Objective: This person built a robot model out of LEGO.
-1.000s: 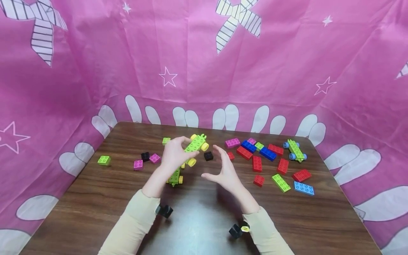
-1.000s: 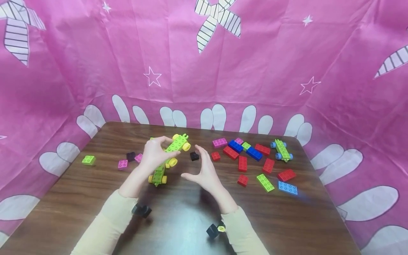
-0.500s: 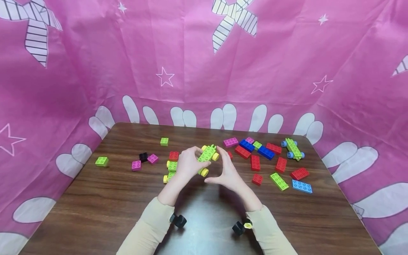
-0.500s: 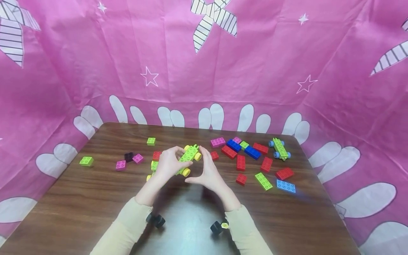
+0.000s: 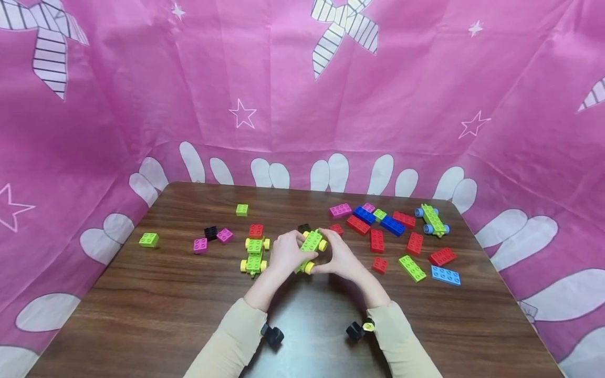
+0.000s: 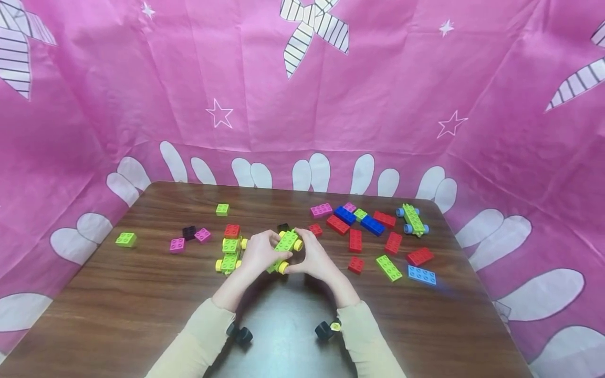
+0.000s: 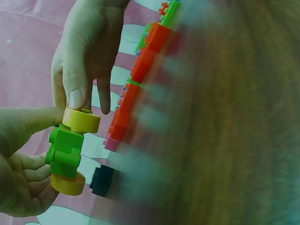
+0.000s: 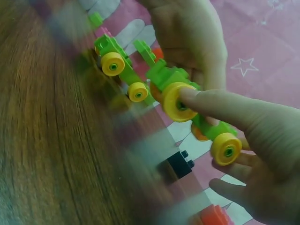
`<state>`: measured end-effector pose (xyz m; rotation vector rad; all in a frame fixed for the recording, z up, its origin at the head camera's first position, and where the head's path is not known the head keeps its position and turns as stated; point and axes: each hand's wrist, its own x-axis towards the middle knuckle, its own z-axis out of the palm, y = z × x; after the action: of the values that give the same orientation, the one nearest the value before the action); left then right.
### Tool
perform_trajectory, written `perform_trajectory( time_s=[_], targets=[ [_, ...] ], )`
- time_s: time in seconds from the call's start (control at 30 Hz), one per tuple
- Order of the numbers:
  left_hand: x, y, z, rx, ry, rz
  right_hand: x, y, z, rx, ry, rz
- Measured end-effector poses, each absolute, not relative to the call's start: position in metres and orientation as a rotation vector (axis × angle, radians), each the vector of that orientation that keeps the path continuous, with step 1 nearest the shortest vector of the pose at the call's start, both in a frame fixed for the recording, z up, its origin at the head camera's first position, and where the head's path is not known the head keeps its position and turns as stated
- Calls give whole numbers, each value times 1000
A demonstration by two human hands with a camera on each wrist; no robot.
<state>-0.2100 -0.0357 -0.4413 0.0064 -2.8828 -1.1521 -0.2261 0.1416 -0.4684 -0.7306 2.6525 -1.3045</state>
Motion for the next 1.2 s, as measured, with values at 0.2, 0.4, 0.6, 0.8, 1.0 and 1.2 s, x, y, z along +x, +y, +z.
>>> perform_trajectory(
  time_s=[0.2, 0.4, 0.6, 0.8, 1.0, 1.2],
  targets=[
    [-210, -33, -452, 1, -2927, -1138, -229, 146, -470, -799, 2641, -1206],
    [-208, -30, -456, -10, -2975, -1125, -228, 150, -467, -804, 2619, -1126],
    [-206, -26, -459, -29, -2990, -1105, -229, 153, -466, -796, 2582, -1062],
    [-206, -22, -463, 0, -3009, -1114, -230, 155, -463, -791, 2543, -1003],
    [-205, -20, -465, -2, -2993, -1125, -230, 155, -463, -769, 2542, -973],
    [-203, -20, -469, -63, -2991, -1096, -228, 154, -466, -725, 2541, -942]
  ],
)
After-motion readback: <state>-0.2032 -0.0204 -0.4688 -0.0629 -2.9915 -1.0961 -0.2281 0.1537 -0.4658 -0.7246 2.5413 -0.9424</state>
